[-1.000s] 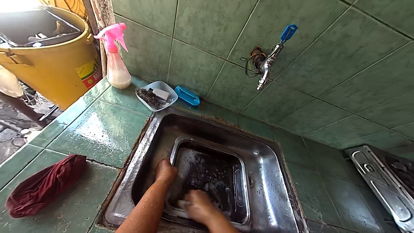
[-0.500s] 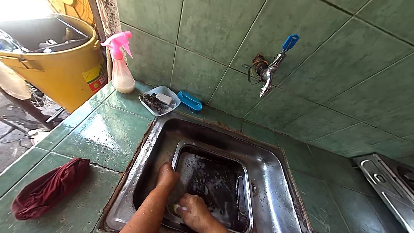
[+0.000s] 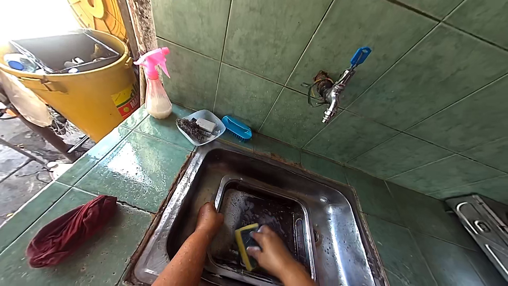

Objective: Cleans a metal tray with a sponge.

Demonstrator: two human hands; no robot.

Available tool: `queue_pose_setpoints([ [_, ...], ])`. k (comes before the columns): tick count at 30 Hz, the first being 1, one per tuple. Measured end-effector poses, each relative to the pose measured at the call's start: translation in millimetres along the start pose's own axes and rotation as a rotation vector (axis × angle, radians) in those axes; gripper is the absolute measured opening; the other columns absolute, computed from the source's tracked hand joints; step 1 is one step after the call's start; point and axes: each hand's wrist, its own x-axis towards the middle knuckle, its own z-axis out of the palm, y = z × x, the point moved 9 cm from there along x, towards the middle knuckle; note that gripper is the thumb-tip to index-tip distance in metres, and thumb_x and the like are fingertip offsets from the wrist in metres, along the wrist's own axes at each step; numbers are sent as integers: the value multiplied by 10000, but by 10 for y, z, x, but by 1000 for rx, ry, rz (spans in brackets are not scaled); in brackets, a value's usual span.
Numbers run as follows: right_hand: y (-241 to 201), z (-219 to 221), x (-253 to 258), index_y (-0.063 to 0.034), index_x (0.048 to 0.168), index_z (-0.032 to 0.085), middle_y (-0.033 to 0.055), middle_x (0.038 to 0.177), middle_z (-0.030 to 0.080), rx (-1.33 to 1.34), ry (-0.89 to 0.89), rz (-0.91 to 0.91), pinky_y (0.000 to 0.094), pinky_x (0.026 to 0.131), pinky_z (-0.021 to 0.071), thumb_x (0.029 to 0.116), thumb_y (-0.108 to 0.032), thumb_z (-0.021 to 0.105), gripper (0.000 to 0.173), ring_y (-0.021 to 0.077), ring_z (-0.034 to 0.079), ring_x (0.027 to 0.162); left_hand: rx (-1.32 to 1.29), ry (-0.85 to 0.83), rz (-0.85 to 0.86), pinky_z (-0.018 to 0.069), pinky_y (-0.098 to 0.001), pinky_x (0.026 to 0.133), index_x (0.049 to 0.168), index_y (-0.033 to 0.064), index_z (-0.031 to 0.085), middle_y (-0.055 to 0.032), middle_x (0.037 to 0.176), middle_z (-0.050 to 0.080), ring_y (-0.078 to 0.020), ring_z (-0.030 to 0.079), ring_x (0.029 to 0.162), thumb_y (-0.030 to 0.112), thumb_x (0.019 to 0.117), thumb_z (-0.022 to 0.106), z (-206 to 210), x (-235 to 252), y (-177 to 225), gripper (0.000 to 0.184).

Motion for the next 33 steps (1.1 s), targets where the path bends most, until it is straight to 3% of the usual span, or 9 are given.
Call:
queue_pose_setpoints([
  [5, -807, 523, 46, 10, 1236, 667, 272, 1368, 555, 55, -144, 10, 546, 1043, 481, 1023, -447, 512, 528, 409, 586, 1241, 14, 4, -16, 526, -508, 931, 1208, -7, 638, -193, 1089, 680, -317, 666, 1046, 55, 898, 637, -17, -19, 0, 316],
  [8, -955, 563, 97, -1, 1127, 697, 220, 1245, 654, 70, -180, 16, 553, 1007, 489, 1069, -364, 395, 476, 358, 629, 1199, 31, -5, -20, 525, -509, 926, 1214, -9, 630, -195, 1085, 678, -317, 666, 1041, 53, 900, 636, -19, -23, 15, 320],
  [13, 58, 333, -407, 18, 1132, 701, 247, 1239, 653, 30, -237, 198, 585, 1022, 466, 1045, -333, 480, 425, 393, 615, 1202, 38, -18, -31, 519, -517, 956, 1259, -6, 616, -208, 1126, 673, -330, 660, 1087, 42, 903, 641, -34, -50, 33, 360],
  [16, 689, 260, -581, 50, 1144, 688, 257, 1388, 546, -89, -270, 315, 570, 1073, 430, 1026, -315, 490, 432, 404, 529, 1309, 42, -15, -26, 521, -524, 941, 1247, -6, 620, -206, 1111, 678, -337, 664, 1072, 38, 900, 646, -35, -47, 41, 351],
  [19, 109, 399, -447, 27, 1254, 669, 228, 1443, 548, -68, -232, 132, 562, 1120, 413, 1049, -308, 493, 430, 384, 506, 1365, 40, -16, -18, 523, -534, 929, 1251, -4, 612, -209, 1101, 676, -340, 665, 1056, 38, 895, 652, -9, -39, 36, 361],
  [24, -1016, 571, -157, 8, 1178, 694, 198, 1405, 576, 187, -168, -183, 552, 1107, 400, 1091, -393, 319, 556, 373, 486, 1367, 67, 3, 4, 511, -545, 971, 1344, -7, 559, -220, 1148, 673, -352, 659, 1101, 30, 908, 651, -23, -80, 55, 448],
  [26, -847, 527, -280, -7, 1272, 687, 168, 1431, 593, 276, -113, -226, 552, 1133, 386, 1075, -296, 381, 465, 359, 496, 1376, 88, 2, 15, 504, -553, 998, 1400, -7, 509, -234, 1202, 663, -369, 648, 1151, 19, 909, 645, -23, -107, 70, 510],
  [29, -172, 323, -623, -7, 1166, 757, 162, 1315, 685, 223, 74, -283, 554, 1097, 444, 990, -150, 536, 316, 364, 602, 1272, 103, 0, 42, 497, -563, 1030, 1533, 35, 358, -244, 1276, 638, -385, 632, 1204, 10, 900, 649, -23, -104, 87, 697],
  [33, 809, 36, -1092, 8, 1130, 767, 190, 1240, 712, 12, 199, -288, 569, 1042, 489, 932, -86, 600, 275, 407, 640, 1202, 128, -16, 76, 475, -560, 1072, 1630, 74, 186, -245, 1385, 586, -384, 600, 1269, -14, 883, 661, -5, -90, 107, 890],
])
